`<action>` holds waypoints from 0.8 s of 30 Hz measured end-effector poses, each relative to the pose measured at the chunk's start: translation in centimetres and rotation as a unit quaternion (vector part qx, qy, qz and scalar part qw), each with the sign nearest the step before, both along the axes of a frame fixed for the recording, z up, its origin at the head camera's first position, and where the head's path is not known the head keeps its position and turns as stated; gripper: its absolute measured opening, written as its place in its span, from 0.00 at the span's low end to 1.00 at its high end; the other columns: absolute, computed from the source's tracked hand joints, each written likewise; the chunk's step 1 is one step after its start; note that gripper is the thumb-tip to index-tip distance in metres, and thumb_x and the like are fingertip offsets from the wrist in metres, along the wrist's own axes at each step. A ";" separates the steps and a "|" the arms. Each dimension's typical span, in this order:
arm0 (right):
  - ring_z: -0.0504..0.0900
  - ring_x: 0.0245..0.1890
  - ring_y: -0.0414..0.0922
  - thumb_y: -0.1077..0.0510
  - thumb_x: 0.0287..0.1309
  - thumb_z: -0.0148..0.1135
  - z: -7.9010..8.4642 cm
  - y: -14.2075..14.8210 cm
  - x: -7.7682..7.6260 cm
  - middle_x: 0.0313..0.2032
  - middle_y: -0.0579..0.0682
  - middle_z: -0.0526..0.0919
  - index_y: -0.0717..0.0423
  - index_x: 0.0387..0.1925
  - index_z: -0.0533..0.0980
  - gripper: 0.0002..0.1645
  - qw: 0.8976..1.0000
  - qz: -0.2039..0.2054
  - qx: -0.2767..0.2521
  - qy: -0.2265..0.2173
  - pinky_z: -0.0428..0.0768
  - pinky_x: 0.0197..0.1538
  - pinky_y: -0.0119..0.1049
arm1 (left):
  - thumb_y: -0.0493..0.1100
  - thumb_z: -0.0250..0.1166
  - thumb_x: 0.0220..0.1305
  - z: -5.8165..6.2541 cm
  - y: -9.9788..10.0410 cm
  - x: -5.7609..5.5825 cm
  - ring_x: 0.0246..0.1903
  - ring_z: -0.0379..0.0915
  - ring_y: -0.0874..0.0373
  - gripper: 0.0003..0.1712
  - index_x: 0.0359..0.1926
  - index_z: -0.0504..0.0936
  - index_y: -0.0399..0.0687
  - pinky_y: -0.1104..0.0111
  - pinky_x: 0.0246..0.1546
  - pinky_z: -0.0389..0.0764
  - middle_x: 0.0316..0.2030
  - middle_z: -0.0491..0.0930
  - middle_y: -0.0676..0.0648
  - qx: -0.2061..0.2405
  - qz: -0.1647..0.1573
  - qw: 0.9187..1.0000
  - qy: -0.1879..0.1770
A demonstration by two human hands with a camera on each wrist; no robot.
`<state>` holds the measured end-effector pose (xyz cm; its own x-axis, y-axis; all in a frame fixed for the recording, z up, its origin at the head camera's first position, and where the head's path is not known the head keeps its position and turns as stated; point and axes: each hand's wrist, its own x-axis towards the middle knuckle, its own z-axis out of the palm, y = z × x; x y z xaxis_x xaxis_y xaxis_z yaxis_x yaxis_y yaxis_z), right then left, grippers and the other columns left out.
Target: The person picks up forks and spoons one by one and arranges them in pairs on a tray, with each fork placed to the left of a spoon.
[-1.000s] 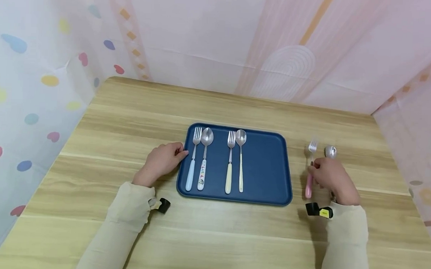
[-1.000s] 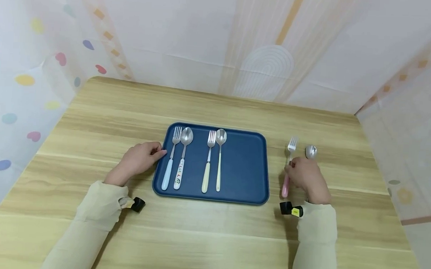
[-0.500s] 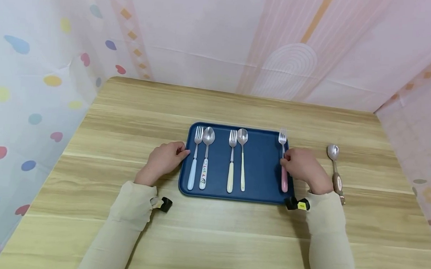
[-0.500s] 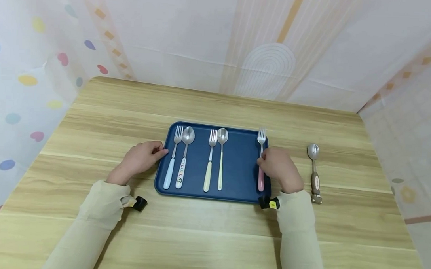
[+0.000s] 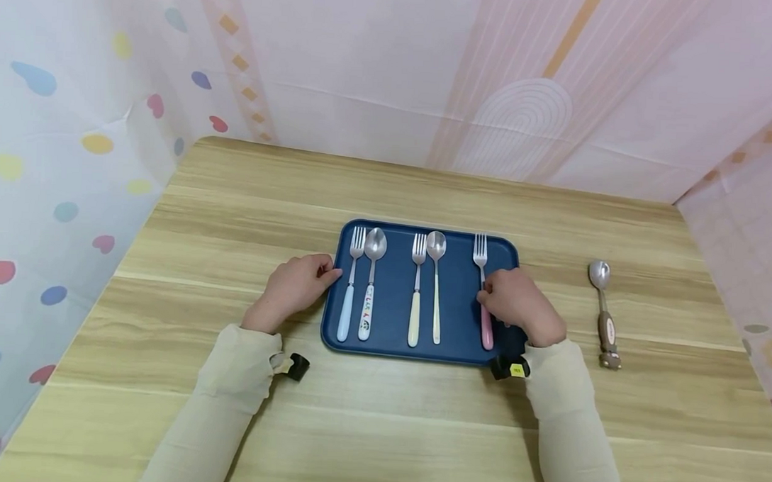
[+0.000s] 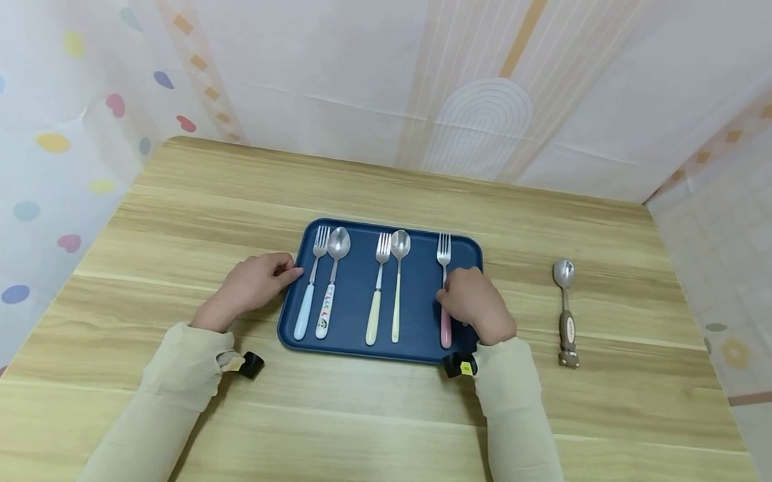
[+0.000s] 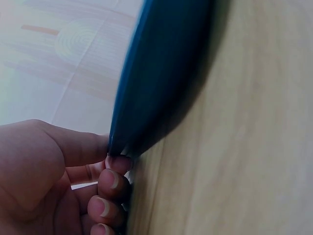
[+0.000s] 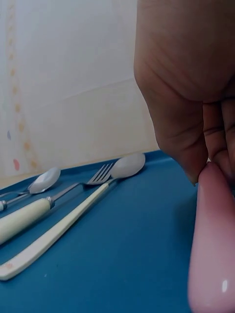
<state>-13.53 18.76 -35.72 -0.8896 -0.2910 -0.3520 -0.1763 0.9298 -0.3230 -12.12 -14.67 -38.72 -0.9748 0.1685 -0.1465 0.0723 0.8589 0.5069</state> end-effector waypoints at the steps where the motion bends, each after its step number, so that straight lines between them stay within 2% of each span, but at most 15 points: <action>1: 0.73 0.11 0.43 0.57 0.61 0.51 -0.1 -0.1 0.0 0.15 0.50 0.71 0.57 0.18 0.73 0.16 1.000 0.002 0.000 -0.001 0.72 0.20 0.33 | 0.49 0.53 0.67 0.0 0.0 0.0 0.17 0.65 0.54 0.17 0.23 0.69 0.46 0.67 0.19 0.60 0.15 0.66 0.49 0.000 0.000 1.000 0.000; 16: 0.73 0.13 0.44 0.56 0.62 0.49 0.0 -0.7 0.2 0.16 0.51 0.71 0.55 0.18 0.73 0.18 1.000 -0.010 0.005 -0.021 0.72 0.21 0.34 | 0.49 0.53 0.67 0.2 -0.1 -0.1 0.17 0.64 0.54 0.17 0.23 0.69 0.47 0.67 0.19 0.60 0.15 0.65 0.49 0.000 -0.001 1.000 0.002; 24: 0.73 0.15 0.44 0.55 0.64 0.47 0.1 -1.0 0.3 0.17 0.51 0.72 0.56 0.23 0.74 0.17 0.998 -0.024 0.009 -0.054 0.71 0.22 0.34 | 0.49 0.53 0.67 0.3 -0.2 -0.1 0.18 0.64 0.54 0.17 0.23 0.69 0.46 0.67 0.19 0.59 0.15 0.66 0.49 -0.001 0.000 1.000 0.001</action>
